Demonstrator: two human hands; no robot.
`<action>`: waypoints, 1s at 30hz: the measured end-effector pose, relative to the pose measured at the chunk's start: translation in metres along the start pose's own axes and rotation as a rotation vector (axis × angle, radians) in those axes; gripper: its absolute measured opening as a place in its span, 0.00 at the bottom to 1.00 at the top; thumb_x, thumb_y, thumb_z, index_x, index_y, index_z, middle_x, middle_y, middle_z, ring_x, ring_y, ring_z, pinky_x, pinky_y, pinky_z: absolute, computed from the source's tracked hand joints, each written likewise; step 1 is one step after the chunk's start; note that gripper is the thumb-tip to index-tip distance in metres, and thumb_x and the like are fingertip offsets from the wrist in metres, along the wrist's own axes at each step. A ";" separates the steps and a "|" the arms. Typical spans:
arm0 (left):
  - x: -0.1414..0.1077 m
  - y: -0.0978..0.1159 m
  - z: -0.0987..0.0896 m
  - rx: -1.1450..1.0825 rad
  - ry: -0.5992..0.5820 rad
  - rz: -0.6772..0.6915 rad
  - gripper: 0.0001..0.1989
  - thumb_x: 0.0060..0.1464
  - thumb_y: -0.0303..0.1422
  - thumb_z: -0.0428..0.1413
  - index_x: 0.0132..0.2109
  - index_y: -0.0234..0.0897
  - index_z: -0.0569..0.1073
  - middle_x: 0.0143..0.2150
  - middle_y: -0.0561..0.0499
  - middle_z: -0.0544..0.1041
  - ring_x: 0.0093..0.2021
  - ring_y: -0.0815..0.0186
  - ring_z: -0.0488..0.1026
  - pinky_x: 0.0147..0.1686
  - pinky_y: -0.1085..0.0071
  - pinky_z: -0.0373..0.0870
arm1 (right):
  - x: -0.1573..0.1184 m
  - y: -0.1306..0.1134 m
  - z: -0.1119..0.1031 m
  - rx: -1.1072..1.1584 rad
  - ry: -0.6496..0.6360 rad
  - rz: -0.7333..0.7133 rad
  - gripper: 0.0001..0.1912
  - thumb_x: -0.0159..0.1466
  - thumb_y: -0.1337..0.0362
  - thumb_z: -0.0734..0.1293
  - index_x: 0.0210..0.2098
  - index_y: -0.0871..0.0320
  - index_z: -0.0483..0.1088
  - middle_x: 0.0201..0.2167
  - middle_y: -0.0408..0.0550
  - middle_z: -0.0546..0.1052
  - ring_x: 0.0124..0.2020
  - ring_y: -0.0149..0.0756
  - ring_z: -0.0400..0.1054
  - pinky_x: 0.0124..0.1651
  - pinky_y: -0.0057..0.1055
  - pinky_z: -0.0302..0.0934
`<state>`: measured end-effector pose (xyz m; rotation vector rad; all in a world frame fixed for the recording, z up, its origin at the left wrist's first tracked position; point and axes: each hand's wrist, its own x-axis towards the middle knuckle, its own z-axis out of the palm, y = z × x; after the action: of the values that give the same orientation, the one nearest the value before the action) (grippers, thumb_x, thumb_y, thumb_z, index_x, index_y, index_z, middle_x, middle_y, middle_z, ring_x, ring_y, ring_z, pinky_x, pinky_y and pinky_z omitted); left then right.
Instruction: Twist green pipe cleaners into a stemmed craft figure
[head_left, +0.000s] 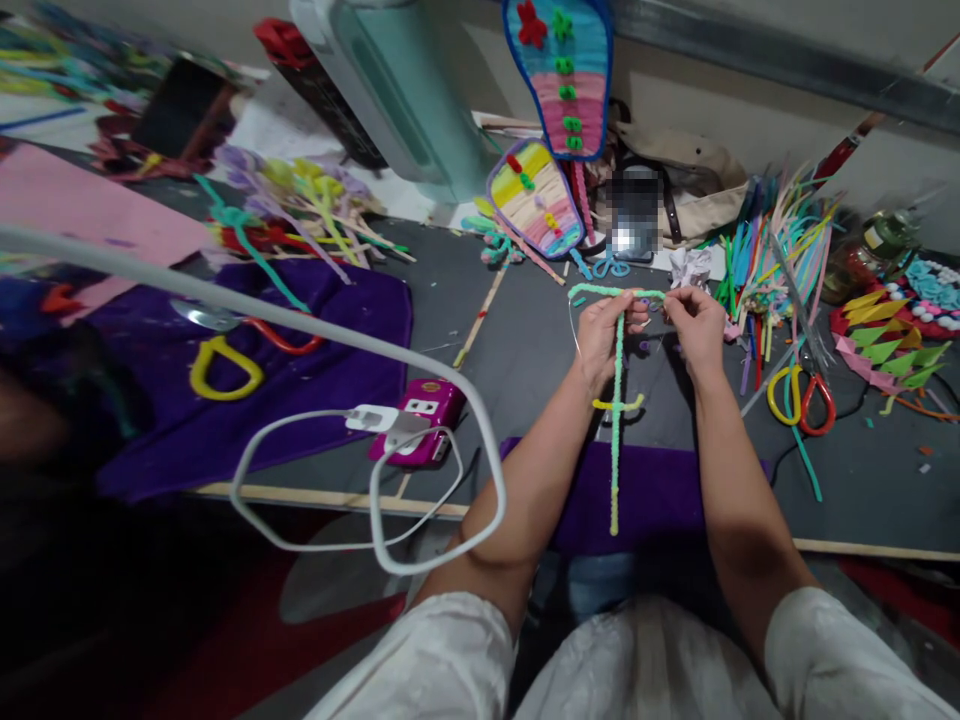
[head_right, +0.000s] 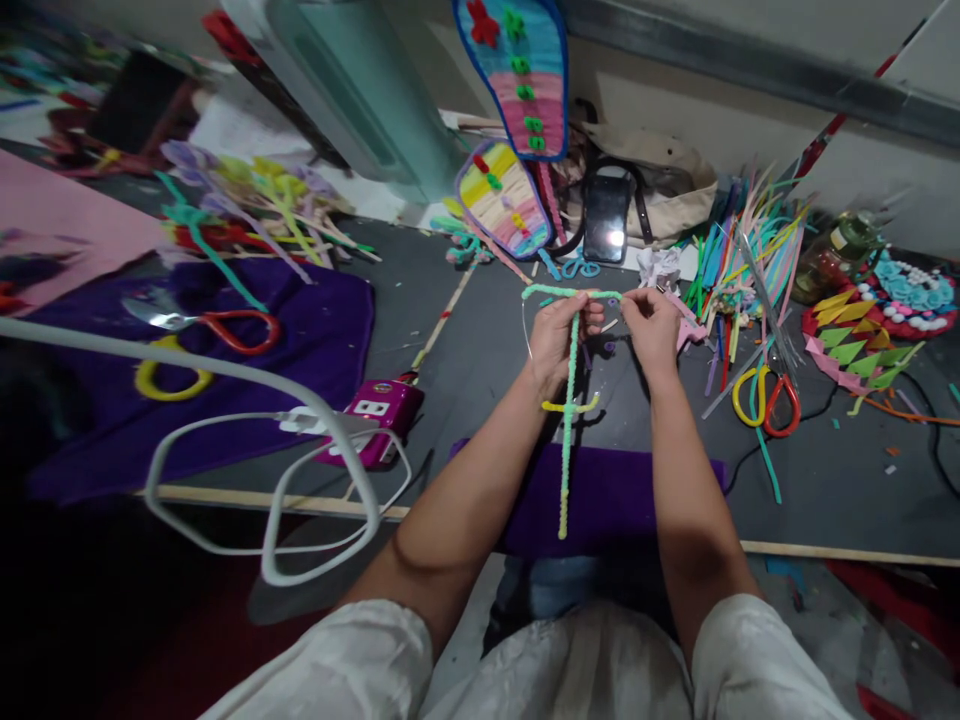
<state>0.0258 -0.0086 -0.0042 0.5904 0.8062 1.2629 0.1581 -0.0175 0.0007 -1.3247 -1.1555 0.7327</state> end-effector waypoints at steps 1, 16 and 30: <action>0.000 0.000 0.001 0.000 0.006 -0.013 0.08 0.53 0.35 0.64 0.36 0.33 0.80 0.29 0.48 0.80 0.27 0.72 0.76 0.26 0.78 0.72 | 0.001 0.000 0.000 0.067 -0.003 0.056 0.08 0.56 0.58 0.69 0.30 0.56 0.72 0.23 0.39 0.72 0.26 0.30 0.67 0.34 0.29 0.65; 0.013 -0.003 -0.005 -0.070 -0.046 -0.117 0.10 0.53 0.36 0.64 0.39 0.34 0.80 0.35 0.45 0.83 0.31 0.67 0.80 0.30 0.76 0.77 | 0.007 -0.001 -0.004 0.397 -0.104 0.369 0.15 0.51 0.62 0.74 0.36 0.55 0.69 0.24 0.37 0.75 0.27 0.29 0.72 0.30 0.26 0.68; 0.005 -0.004 -0.003 -0.052 0.073 -0.018 0.10 0.50 0.36 0.66 0.37 0.33 0.80 0.34 0.45 0.83 0.35 0.65 0.82 0.35 0.74 0.78 | -0.006 0.012 0.005 -0.631 -0.113 -0.433 0.12 0.65 0.67 0.59 0.47 0.56 0.67 0.45 0.54 0.77 0.48 0.42 0.70 0.52 0.40 0.65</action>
<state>0.0264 -0.0044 -0.0107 0.4965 0.8346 1.2907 0.1539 -0.0193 -0.0127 -1.4704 -1.7839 0.1186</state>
